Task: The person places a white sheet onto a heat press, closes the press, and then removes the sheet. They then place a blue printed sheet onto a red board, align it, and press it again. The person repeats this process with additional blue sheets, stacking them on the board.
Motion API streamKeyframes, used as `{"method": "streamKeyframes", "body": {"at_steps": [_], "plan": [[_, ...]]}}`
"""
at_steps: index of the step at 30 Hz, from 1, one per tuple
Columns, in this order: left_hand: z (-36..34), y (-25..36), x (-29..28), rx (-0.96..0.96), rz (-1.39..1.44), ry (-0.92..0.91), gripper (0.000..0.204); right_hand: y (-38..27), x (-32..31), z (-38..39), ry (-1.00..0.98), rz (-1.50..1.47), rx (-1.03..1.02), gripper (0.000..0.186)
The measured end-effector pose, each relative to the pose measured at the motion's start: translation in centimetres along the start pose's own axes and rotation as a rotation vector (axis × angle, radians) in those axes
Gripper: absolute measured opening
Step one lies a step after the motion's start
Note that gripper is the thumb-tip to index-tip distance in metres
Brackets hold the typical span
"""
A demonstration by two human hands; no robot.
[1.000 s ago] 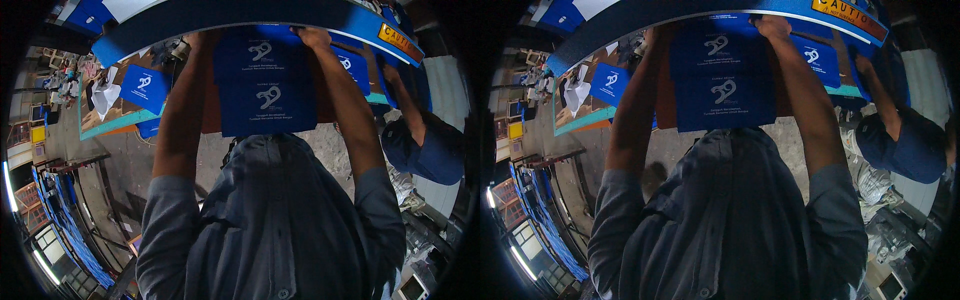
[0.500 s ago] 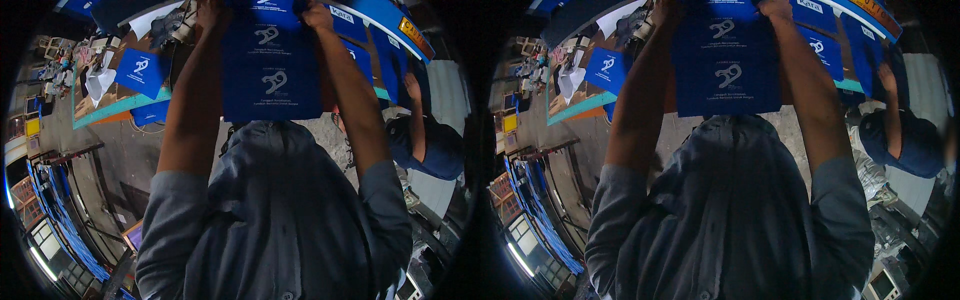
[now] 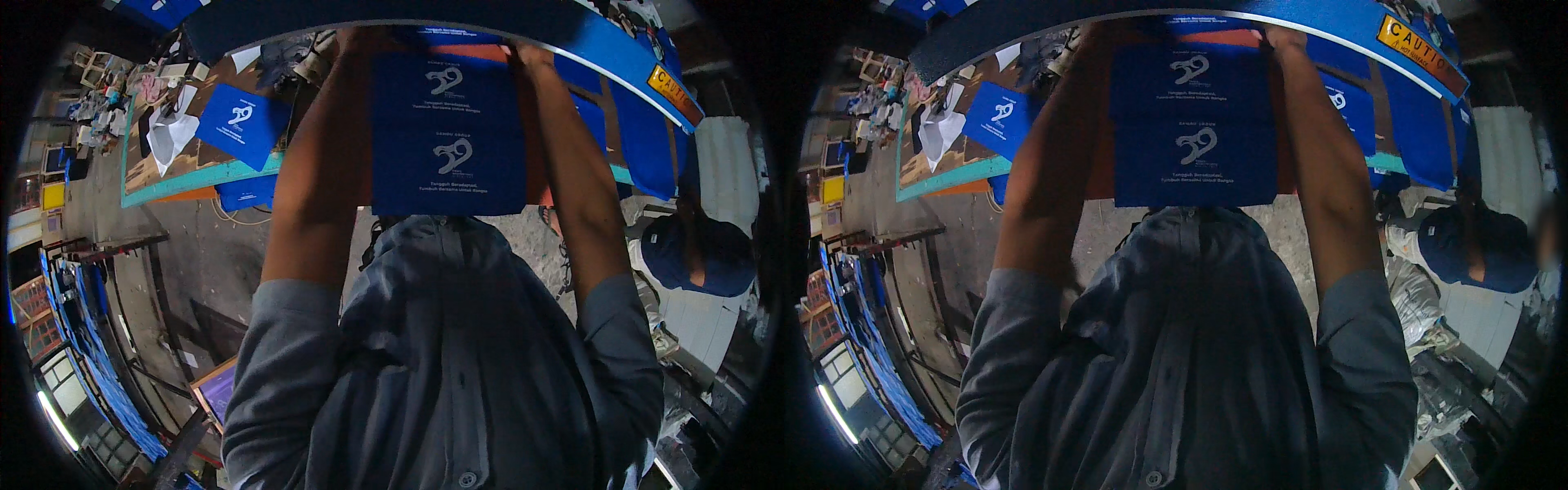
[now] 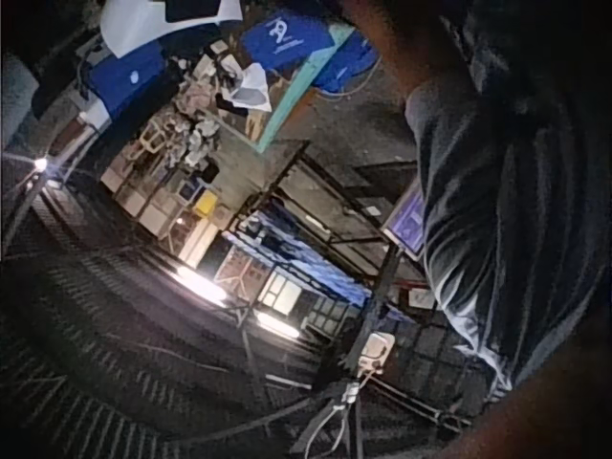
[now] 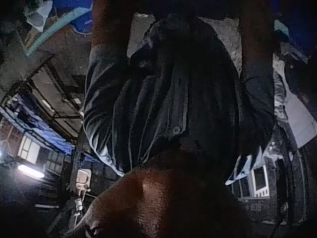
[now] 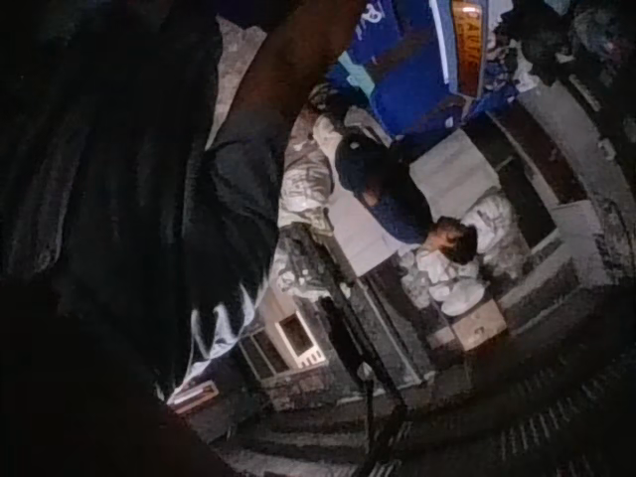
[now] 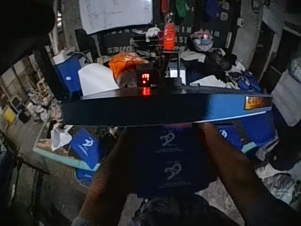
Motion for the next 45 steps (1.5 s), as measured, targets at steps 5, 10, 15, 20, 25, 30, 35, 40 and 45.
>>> {"method": "streamKeyframes", "body": {"at_steps": [5,10,15,20,25,30,35,40,45], "plan": [[0.4,-2.0,0.2,-0.041,0.190,0.022,0.043,-1.0,-2.6,3.6,-0.167,-0.643,0.194,0.043],[0.7,-2.3,0.4,-0.074,0.198,0.002,0.039,-2.0,-4.3,5.9,-0.100,-0.677,0.236,0.043],[1.4,-1.8,-0.1,-0.070,0.156,0.038,0.030,-2.5,-4.4,7.0,-0.022,-0.706,0.067,0.047],[1.4,-1.7,-0.7,0.178,-0.169,0.051,0.030,-2.8,-4.2,7.2,0.015,-0.654,0.052,0.049],[1.9,-1.6,-0.7,0.134,-0.059,0.051,0.028,-3.8,-4.7,7.9,0.045,-0.386,-0.120,0.055],[3.8,-0.2,-1.3,0.177,-0.073,0.133,0.020,-8.5,-2.6,8.0,0.104,-0.236,-0.368,0.064],[5.5,1.1,-2.5,0.128,-0.176,0.000,0.021,-12.6,1.0,5.8,-0.021,-0.097,-0.386,0.065],[6.3,2.3,-3.5,0.063,-0.277,-0.134,0.022,-13.1,2.3,3.7,-0.106,-0.038,-0.326,0.066],[6.8,2.9,-4.1,0.031,-0.306,-0.203,0.023,-11.9,1.8,2.1,-0.161,-0.041,-0.301,0.067]]}}
Point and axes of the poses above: each hand's wrist, its own z-axis away from the middle knuckle, its own x-axis out of the palm, y = z × x, the point moved 1 cm from there along -z, towards the middle knuckle, and after that the axes turned 11 degrees about -z, right-handed, at the moved point
